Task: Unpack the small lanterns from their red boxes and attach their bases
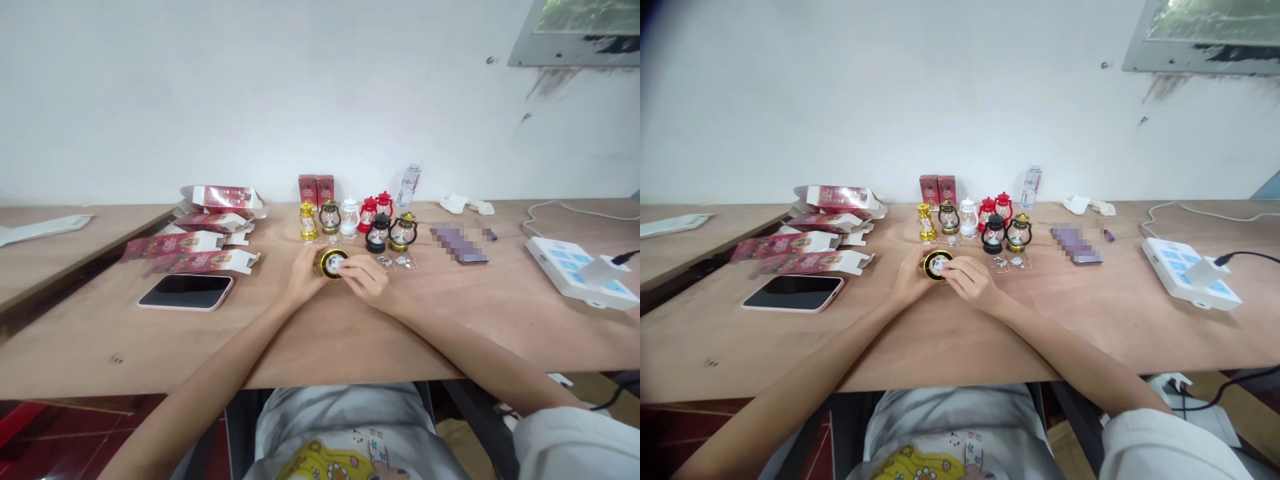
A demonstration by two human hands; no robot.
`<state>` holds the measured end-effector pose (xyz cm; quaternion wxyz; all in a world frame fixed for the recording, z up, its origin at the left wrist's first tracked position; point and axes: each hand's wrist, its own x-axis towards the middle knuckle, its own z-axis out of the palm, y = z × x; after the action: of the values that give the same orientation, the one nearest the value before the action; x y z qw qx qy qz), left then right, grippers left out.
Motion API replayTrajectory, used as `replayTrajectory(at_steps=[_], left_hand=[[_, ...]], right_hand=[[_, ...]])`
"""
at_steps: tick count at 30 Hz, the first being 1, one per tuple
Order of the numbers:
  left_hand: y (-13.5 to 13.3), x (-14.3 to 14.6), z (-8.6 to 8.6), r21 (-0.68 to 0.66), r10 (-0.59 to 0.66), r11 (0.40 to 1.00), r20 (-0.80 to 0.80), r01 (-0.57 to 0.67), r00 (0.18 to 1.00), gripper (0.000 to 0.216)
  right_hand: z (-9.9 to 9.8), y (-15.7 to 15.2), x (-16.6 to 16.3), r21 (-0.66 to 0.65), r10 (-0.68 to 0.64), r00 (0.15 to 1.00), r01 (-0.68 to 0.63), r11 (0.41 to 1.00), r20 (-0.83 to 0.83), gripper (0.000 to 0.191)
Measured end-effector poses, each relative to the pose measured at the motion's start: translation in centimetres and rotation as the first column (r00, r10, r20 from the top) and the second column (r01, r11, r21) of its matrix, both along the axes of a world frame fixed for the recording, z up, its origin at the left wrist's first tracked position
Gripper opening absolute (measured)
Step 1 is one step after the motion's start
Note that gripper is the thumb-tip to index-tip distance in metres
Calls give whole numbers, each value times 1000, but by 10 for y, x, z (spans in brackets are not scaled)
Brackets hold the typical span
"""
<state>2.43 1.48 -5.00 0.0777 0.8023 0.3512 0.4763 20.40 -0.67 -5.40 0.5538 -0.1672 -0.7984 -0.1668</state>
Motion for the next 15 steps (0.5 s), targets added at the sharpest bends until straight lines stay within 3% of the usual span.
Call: replayTrajectory(at_steps=[6, 15], left_hand=[[-1, 0, 3, 23, 5, 1000, -6, -5, 1000, 44], [0, 0, 1, 29, 4, 1000, -16, -4, 1000, 43]], right_hand=[[-1, 1, 1, -74, 13, 1000, -11, 997, 27, 17], [4, 0, -1, 73, -30, 999, 28, 997, 22, 17]])
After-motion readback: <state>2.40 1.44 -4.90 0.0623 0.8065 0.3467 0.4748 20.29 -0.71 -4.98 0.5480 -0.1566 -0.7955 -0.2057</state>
